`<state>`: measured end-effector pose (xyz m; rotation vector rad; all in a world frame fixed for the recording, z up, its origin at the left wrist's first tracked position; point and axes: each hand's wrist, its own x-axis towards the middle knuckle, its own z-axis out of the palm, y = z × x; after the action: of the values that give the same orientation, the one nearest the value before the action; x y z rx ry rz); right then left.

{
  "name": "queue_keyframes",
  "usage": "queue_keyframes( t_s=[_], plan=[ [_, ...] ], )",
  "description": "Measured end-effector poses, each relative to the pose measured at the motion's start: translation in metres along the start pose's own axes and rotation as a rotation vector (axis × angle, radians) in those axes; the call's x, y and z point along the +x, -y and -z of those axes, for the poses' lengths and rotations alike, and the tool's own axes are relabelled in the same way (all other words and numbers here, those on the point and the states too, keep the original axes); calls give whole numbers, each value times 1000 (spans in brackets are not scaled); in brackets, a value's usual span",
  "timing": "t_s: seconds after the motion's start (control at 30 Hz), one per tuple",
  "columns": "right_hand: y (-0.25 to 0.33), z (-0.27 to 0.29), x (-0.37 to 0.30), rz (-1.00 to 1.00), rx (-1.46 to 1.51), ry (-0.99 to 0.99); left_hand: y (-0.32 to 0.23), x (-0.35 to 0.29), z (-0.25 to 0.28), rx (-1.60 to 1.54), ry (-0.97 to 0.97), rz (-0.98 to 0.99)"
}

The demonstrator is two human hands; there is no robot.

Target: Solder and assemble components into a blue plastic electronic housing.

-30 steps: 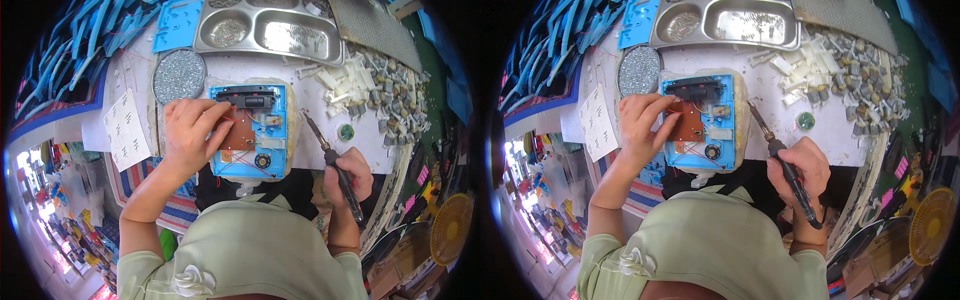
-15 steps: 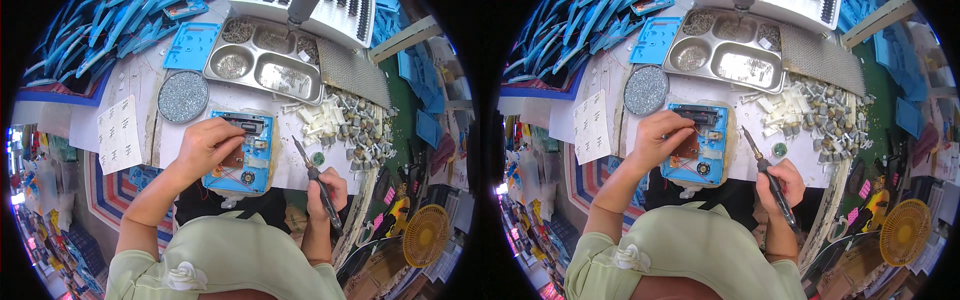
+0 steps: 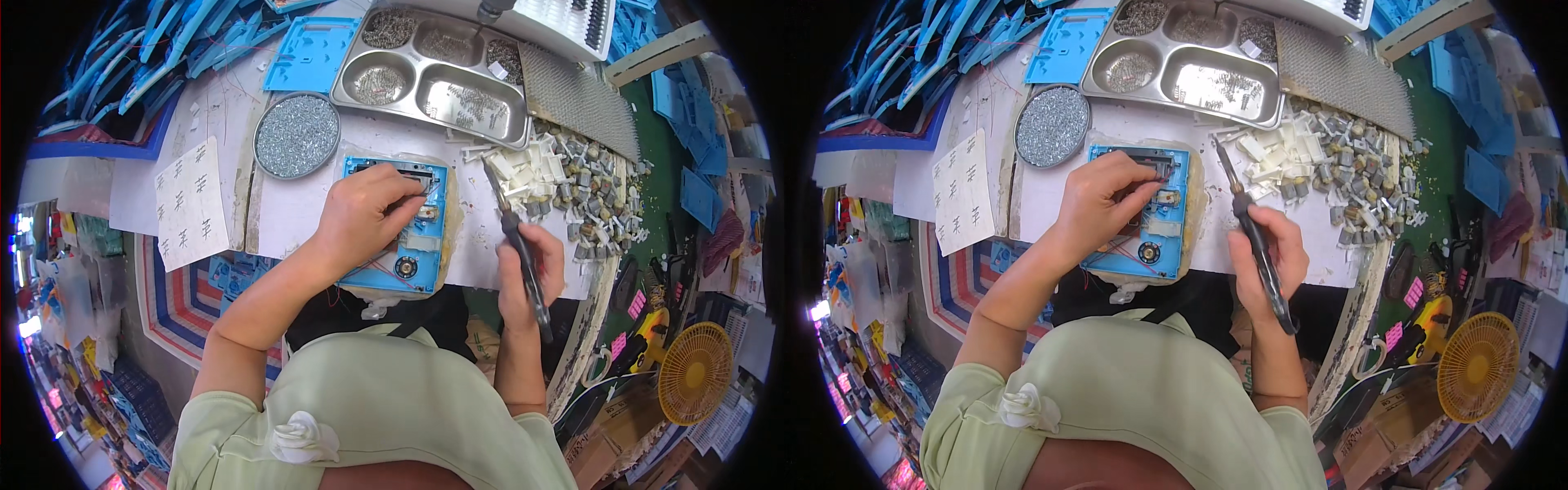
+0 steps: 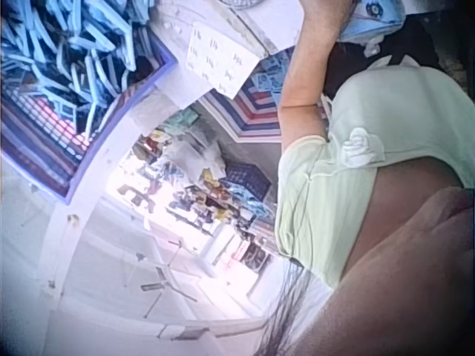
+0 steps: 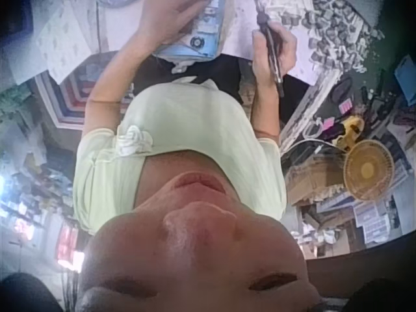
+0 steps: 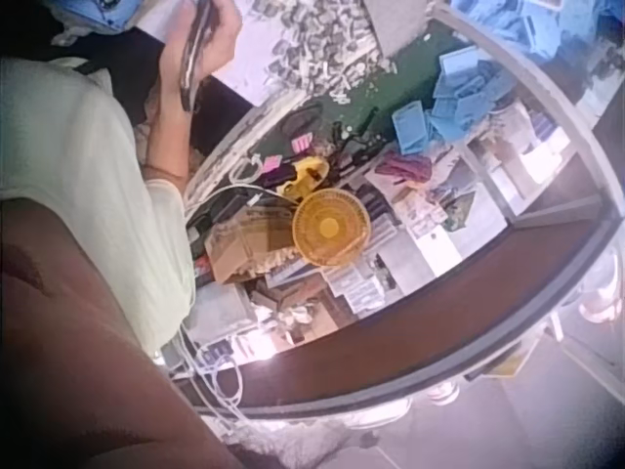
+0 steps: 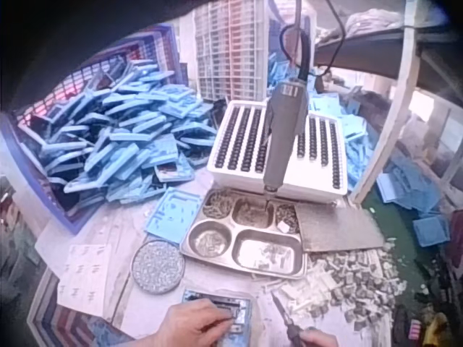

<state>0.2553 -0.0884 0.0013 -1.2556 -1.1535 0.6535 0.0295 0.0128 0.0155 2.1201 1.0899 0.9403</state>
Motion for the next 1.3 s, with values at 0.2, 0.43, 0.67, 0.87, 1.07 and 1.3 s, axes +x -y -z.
queue_keyframes(
  t_s=[0.2, 0.43, 0.67, 0.87, 1.07, 1.3],
  plan=[
    [4, -47, 40, -210, 164, 212, 2, -3, 4, -176, -9, 79],
    [3, -80, 49, -156, 235, 244, 9, -8, 6, -371, 4, 228],
    [-2, -85, 36, 70, 182, 206, 5, -9, 9, -571, 79, 475],
    [-6, -82, 30, 53, 185, 197, 12, -14, 4, -261, -18, 150],
    [-5, -73, 39, 44, 177, 233, 13, -9, 7, -119, -27, -17],
    [-5, -84, 46, 35, 62, 288, 10, -10, 15, -469, 138, 369]
  ],
)
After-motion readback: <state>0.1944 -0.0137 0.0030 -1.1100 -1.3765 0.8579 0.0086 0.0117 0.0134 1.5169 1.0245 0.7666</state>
